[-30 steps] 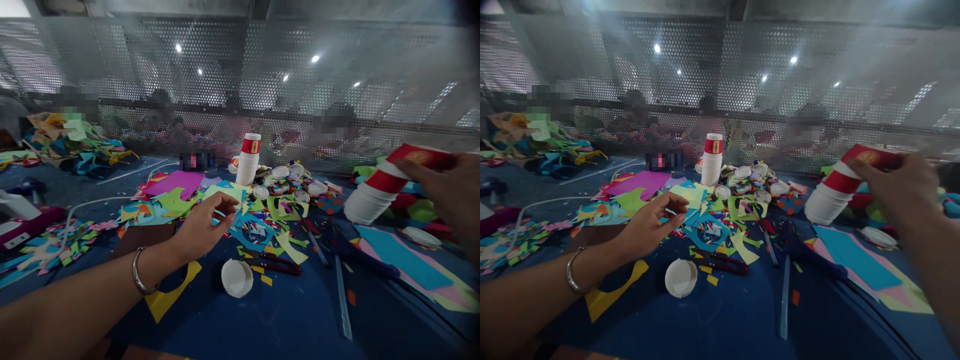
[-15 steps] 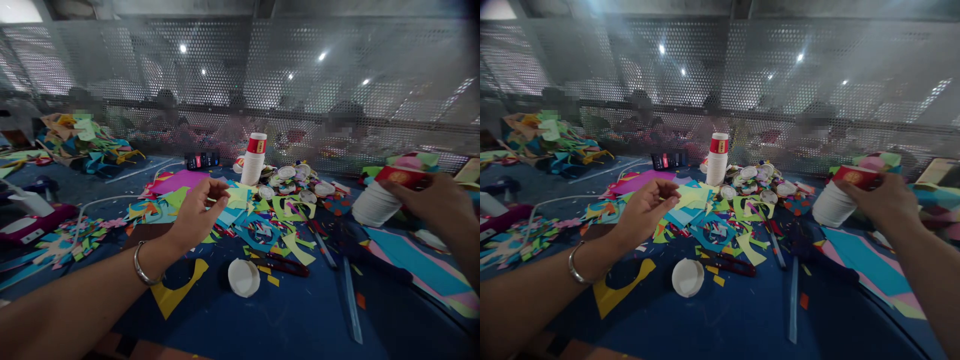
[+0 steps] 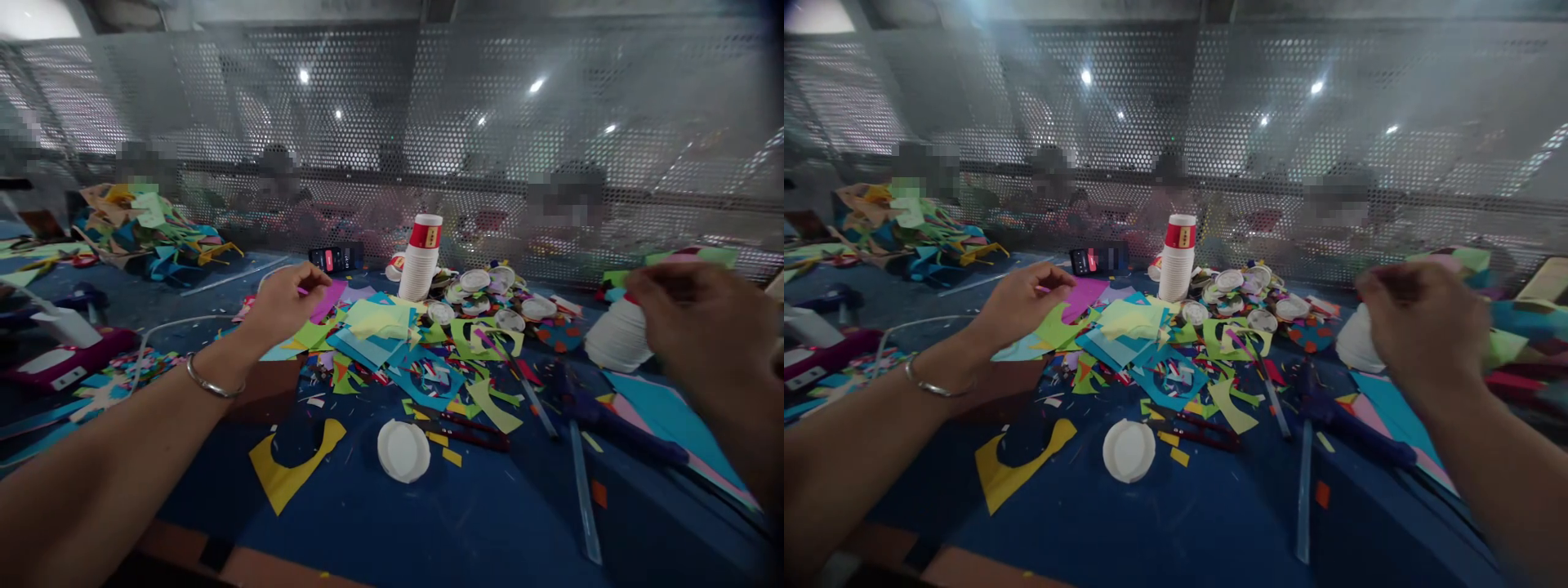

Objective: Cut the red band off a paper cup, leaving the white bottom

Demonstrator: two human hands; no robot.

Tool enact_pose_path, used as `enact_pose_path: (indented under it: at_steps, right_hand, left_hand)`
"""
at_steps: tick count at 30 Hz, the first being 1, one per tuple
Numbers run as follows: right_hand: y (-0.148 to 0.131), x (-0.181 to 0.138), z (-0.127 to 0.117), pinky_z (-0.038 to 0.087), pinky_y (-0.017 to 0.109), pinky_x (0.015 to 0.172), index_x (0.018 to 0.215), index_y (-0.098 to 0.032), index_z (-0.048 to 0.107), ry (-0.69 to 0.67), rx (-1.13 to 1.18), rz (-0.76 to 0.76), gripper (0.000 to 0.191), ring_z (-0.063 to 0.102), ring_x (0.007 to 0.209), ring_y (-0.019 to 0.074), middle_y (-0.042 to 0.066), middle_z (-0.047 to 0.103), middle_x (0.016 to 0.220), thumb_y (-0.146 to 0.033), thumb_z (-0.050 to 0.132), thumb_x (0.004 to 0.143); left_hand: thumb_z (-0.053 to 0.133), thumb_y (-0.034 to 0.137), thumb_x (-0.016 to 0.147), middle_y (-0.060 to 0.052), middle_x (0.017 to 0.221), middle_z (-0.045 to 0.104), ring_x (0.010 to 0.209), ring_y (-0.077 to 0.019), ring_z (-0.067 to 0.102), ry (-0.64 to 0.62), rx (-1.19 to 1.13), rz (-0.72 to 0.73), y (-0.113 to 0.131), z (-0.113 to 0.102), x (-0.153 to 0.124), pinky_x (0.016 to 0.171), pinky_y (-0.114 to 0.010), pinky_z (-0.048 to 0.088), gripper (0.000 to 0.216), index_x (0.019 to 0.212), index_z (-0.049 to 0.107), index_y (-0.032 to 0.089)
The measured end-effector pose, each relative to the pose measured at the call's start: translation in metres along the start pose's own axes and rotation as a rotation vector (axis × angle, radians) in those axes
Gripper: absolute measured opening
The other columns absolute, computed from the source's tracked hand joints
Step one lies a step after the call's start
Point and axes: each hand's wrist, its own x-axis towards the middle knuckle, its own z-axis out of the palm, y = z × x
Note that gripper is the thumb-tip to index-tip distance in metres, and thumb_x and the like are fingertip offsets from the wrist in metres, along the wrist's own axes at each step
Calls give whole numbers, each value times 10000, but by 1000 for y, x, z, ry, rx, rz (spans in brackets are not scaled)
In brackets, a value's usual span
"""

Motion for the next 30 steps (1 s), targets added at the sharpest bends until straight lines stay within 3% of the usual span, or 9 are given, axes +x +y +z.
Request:
enact_pose_path:
  at_steps: [3, 7, 12, 15, 22, 25, 30]
  right_hand:
    - [-40, -24, -3, 459, 352, 659, 837, -199, 703, -159, 93, -99, 289, 640, 685, 235, 74, 701, 754, -468, 615, 779]
    - [-74, -62, -8, 460, 305, 625, 908, -222, 686, -469, 217, -252, 295, 635, 671, 201, 44, 723, 802, -501, 590, 903]
    - [-81, -88, -9, 445, 303, 606, 892, -226, 634, -921, 346, -447, 285, 605, 657, 186, 25, 681, 773, -465, 515, 993]
    - [-82, -94, -10, 444, 317, 620, 893, -223, 634, -1091, 362, -524, 308, 594, 677, 185, 33, 660, 798, -462, 480, 1013]
    - [-85, -104, -16, 441, 322, 639, 880, -216, 635, -1259, 334, -629, 313, 597, 717, 197, 48, 658, 839, -471, 504, 1005]
    - [-83, -105, -15, 422, 310, 630, 871, -221, 616, -1263, 300, -685, 227, 581, 705, 189, 39, 650, 833, -399, 542, 991]
    - [-80, -106, -16, 412, 309, 627, 851, -227, 590, -1259, 277, -713, 174, 572, 711, 194, 36, 636, 843, -350, 565, 972]
  left_hand:
    - [591, 310, 810, -54, 922, 741, 860, -222, 657, -47, 160, -39, -23, -17, 11, 818, -342, 504, 182, 906, 694, 194]
    - [611, 300, 754, -61, 907, 756, 843, -226, 678, -221, 323, -88, -43, -32, 16, 776, -325, 510, 202, 890, 712, 189]
    - [609, 333, 745, -51, 908, 758, 835, -228, 687, -362, 454, -116, -40, -45, 14, 745, -317, 504, 230, 907, 716, 210]
    - [592, 321, 739, -53, 901, 755, 842, -232, 687, -433, 492, -116, -35, -50, 13, 740, -312, 494, 240, 910, 717, 206]
    - [593, 428, 778, -18, 836, 730, 770, -215, 658, -623, 502, -72, -8, -66, -3, 684, -294, 455, 252, 872, 713, 228]
    - [593, 484, 808, -36, 904, 730, 753, -221, 657, -623, 551, -72, 2, -78, -19, 666, -305, 447, 337, 998, 698, 225]
    - [605, 515, 843, -98, 1269, 667, 1125, -320, 628, -531, 621, -34, -5, -89, -50, 926, -387, 452, 493, 1237, 649, 223]
